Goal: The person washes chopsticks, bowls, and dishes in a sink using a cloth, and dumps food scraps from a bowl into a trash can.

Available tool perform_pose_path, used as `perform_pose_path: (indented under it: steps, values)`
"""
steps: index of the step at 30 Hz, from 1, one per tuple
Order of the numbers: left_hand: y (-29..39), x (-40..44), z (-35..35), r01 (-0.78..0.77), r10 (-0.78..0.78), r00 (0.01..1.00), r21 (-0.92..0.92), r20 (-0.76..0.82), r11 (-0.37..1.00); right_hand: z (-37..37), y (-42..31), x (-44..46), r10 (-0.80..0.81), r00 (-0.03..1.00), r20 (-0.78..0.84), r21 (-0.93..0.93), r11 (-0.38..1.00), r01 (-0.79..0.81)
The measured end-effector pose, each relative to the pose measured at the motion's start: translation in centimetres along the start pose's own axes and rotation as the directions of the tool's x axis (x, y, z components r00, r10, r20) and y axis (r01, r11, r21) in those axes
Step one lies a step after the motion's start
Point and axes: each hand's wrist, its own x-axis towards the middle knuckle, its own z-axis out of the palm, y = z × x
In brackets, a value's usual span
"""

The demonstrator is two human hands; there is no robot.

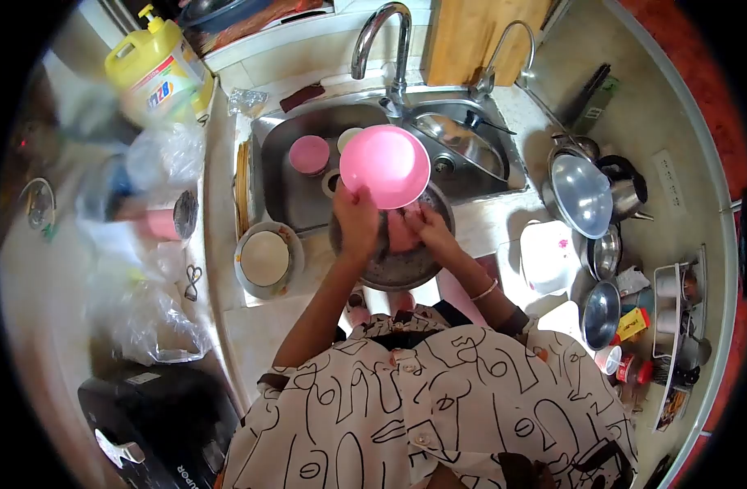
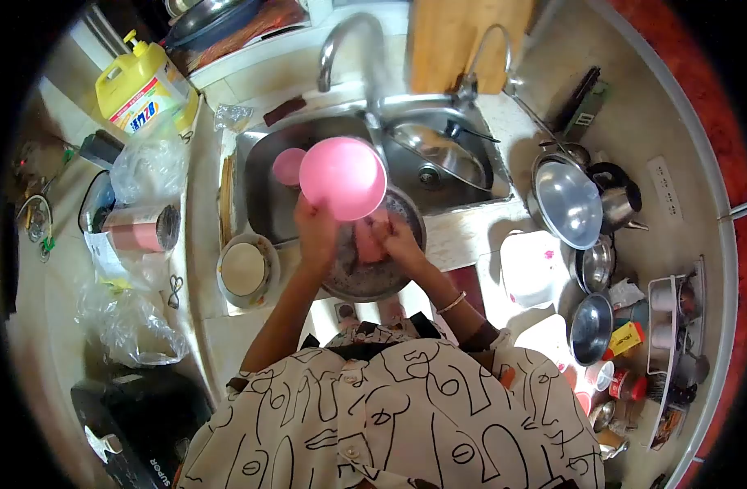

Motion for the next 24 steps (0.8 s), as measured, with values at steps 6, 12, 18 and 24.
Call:
perform_pose_path:
  steps: [6, 12, 18, 24]
  values:
    - [0.5, 0.4, 0.5, -0.026, 0.025, 1.000, -0.053, -0.003, 0.998, -1.2, -3.1, -1.3, -0.006, 0.993, 0.120, -0.429, 0.902, 0.057]
    - [1.6, -0.6, 1.6, -0.066, 0.066, 0.998, -0.043, -0.006, 0.997, 0.1, -8.5, -2.2, -0.087, 0.983, 0.161, 0.152, 0.986, 0.062]
    - [-0.1, -0.7, 1.1, 0.043, -0.045, 0.987, 0.016, 0.152, 0.999, -1.2, -5.8, 0.1, -0.212, 0.974, -0.085, 0.080, 0.973, 0.218]
    - [5.1, 2.0, 1.7, -0.164, -0.030, 0.974, 0.791, 0.224, 0.590, -2.0, -7.8, -1.0, 0.067, 0.992, 0.105, 0.376, 0.921, -0.102]
